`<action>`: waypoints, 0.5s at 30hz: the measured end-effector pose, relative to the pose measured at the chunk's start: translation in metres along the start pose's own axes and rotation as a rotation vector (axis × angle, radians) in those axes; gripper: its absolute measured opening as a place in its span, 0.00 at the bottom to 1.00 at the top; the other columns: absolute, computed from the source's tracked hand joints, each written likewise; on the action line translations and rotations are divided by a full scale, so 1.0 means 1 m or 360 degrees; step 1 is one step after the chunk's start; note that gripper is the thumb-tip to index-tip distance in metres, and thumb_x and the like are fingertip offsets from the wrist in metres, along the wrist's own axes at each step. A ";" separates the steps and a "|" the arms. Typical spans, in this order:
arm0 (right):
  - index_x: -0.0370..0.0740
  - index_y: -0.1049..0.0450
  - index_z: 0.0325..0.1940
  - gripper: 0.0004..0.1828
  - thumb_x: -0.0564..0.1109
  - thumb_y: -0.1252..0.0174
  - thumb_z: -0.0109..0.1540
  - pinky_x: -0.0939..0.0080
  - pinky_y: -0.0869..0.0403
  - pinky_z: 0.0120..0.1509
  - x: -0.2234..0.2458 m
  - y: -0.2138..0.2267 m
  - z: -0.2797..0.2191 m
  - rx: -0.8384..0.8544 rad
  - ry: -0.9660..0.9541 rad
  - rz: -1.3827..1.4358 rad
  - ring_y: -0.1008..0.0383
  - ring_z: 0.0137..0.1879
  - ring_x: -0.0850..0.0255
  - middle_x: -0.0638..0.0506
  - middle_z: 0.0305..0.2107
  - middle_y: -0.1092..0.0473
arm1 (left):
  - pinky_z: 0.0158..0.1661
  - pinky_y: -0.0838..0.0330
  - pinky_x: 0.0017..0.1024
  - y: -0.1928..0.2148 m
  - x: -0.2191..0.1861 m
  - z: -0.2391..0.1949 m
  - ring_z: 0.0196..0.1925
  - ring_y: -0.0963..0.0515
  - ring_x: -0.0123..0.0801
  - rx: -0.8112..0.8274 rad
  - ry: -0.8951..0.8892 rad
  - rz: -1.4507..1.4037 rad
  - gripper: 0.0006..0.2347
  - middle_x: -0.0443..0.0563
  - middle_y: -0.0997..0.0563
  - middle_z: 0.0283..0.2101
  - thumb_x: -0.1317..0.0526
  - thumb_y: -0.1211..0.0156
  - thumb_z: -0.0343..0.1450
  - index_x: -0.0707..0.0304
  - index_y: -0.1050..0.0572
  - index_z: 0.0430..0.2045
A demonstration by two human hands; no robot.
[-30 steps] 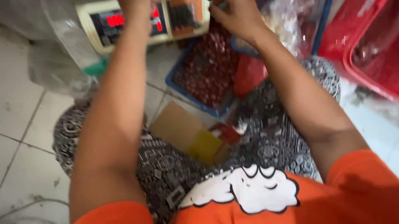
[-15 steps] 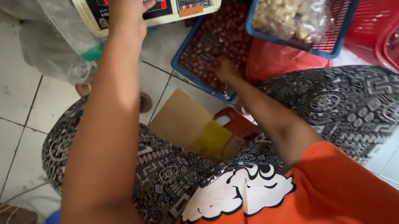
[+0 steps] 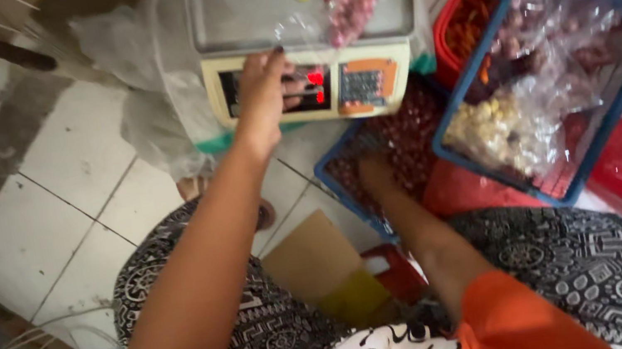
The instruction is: The person weighs small red onions by placing them in plastic bags and setting them on a digital scale.
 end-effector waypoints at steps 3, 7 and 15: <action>0.33 0.23 0.49 0.15 0.41 0.46 0.61 0.42 0.26 0.53 -0.007 -0.007 -0.018 0.0342 -0.0231 0.0102 0.23 0.48 0.38 0.30 0.44 0.25 | 0.30 0.24 0.28 0.004 0.003 0.006 0.34 0.17 0.31 -0.0032 0.0021 -0.0018 0.16 0.50 0.22 0.42 0.50 0.45 0.73 0.59 0.31 0.48; 0.35 0.21 0.46 0.15 0.38 0.43 0.56 0.45 0.23 0.47 -0.009 0.008 -0.028 0.0215 -0.0330 0.0641 0.20 0.44 0.40 0.32 0.39 0.23 | 0.44 0.26 0.36 0.009 0.007 0.010 0.47 0.22 0.40 -0.0214 -0.0203 0.0021 0.19 0.56 0.25 0.49 0.53 0.42 0.72 0.62 0.35 0.54; 0.43 0.23 0.55 0.23 0.42 0.33 0.55 0.44 0.23 0.44 0.001 0.029 0.001 0.1006 -0.0484 0.0894 0.21 0.44 0.41 0.38 0.42 0.21 | 0.67 0.44 0.46 -0.017 -0.056 -0.027 0.71 0.39 0.58 -0.0758 -0.0926 0.0796 0.34 0.69 0.38 0.69 0.57 0.32 0.67 0.68 0.43 0.65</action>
Point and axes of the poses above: each hand's wrist, its own z-axis towards the middle knuckle, its own y-axis out of the back of the hand, x = y × z, the point moved 8 cm from there along z, towards the middle knuckle
